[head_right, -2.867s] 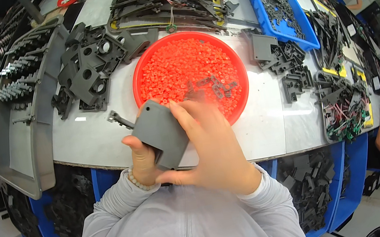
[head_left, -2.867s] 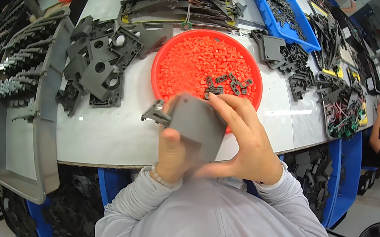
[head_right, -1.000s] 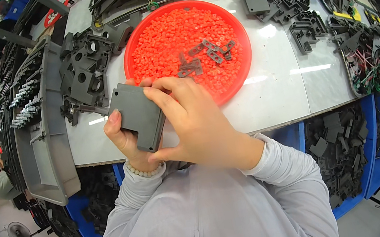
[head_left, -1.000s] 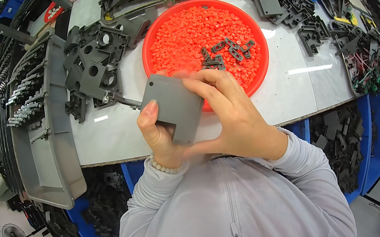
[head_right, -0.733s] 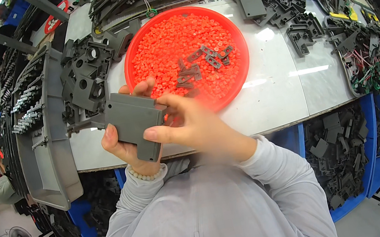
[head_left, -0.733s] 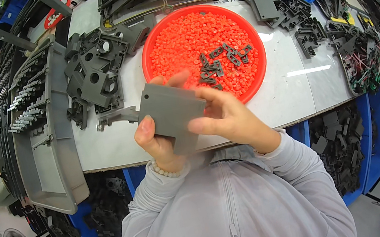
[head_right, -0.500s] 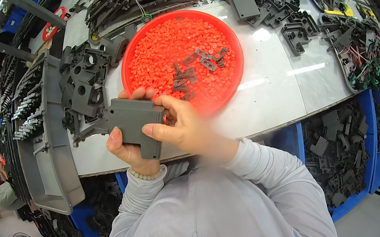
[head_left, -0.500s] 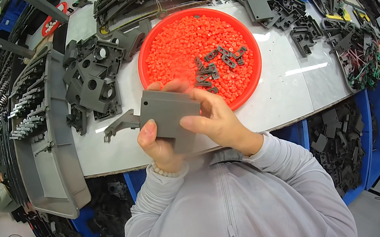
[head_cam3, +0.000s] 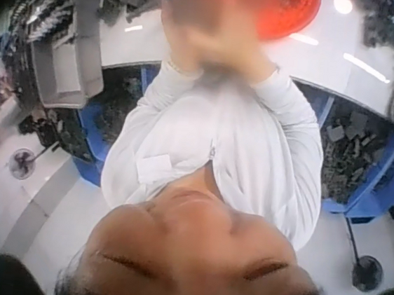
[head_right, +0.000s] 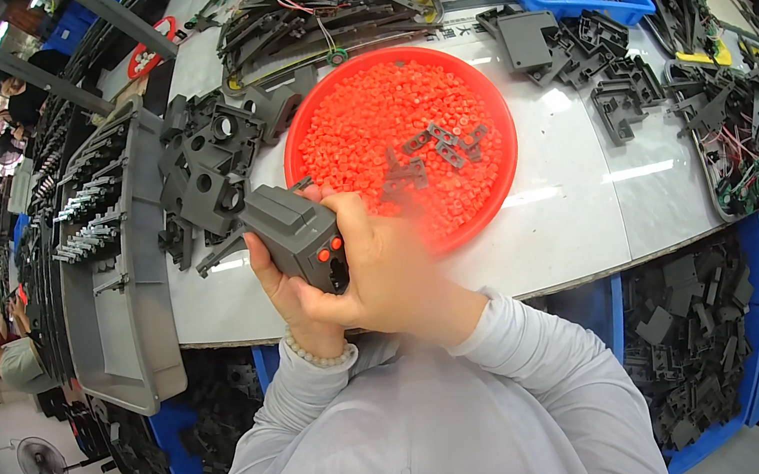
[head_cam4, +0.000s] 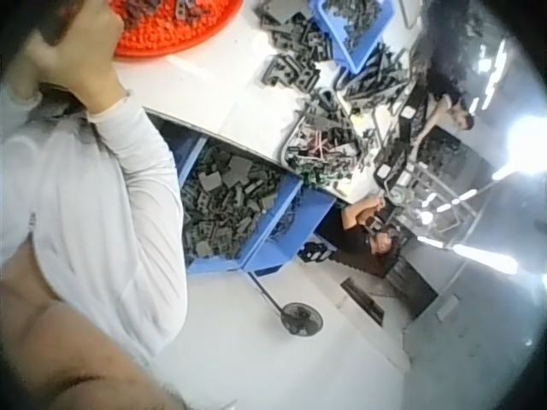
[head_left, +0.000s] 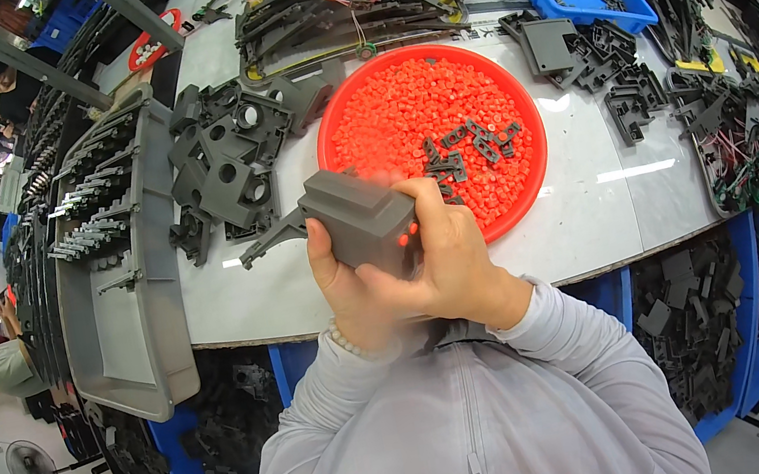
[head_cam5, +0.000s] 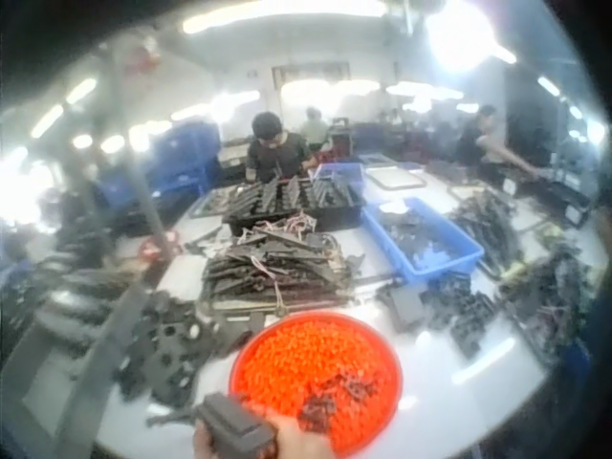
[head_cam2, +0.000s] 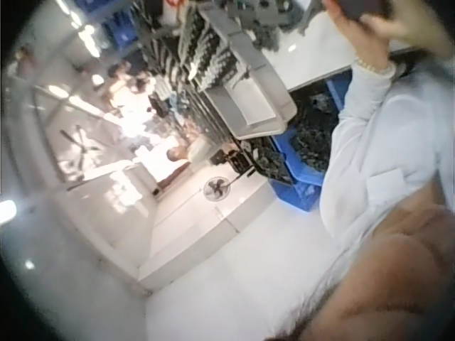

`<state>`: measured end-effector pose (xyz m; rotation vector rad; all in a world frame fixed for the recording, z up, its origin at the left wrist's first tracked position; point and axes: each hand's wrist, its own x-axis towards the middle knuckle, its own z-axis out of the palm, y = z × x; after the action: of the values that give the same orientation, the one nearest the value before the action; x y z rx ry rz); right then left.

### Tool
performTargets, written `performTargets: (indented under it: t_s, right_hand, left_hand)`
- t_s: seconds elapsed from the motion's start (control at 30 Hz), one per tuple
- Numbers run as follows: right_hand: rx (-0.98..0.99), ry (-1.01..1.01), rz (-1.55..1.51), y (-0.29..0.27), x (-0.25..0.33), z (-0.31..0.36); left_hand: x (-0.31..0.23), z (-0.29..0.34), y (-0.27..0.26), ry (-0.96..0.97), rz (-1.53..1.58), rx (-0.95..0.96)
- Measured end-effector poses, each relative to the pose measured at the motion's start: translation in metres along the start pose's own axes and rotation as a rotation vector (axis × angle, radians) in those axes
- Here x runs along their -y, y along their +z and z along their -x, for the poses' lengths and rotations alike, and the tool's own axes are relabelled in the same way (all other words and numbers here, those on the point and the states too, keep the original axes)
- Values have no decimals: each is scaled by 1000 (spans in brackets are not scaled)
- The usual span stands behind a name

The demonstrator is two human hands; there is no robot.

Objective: The person assembles a plastic electronic housing by inserting a small fan and internal components into it, then snapping the case shut by hand.

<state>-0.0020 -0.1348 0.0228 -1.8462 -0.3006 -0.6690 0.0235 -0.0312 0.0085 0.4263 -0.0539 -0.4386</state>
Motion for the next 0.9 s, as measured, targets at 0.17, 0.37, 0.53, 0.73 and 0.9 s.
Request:
performTargets:
  t_s: [0.17,0.37,0.53,0.73,0.9]
  right_hand:
    - [180,249,-69,-1,-1,0]
    - [522,192,-328,-12,-3,14]
    - [356,89,-108,-48,-18,29]
    - [158,341,-14,-86,-35,49]
    - [50,283,54,-81,-34,45]
  left_hand:
    - [-10,8,-18,-81,5,-6]
    - [-64,32,1,-13,-86,12]
    - [-214,72,-16,454,-320,-320]
    - [-365,114,-99,871,-926,-556]
    - [-375,106,-168,573,-1024,-865]
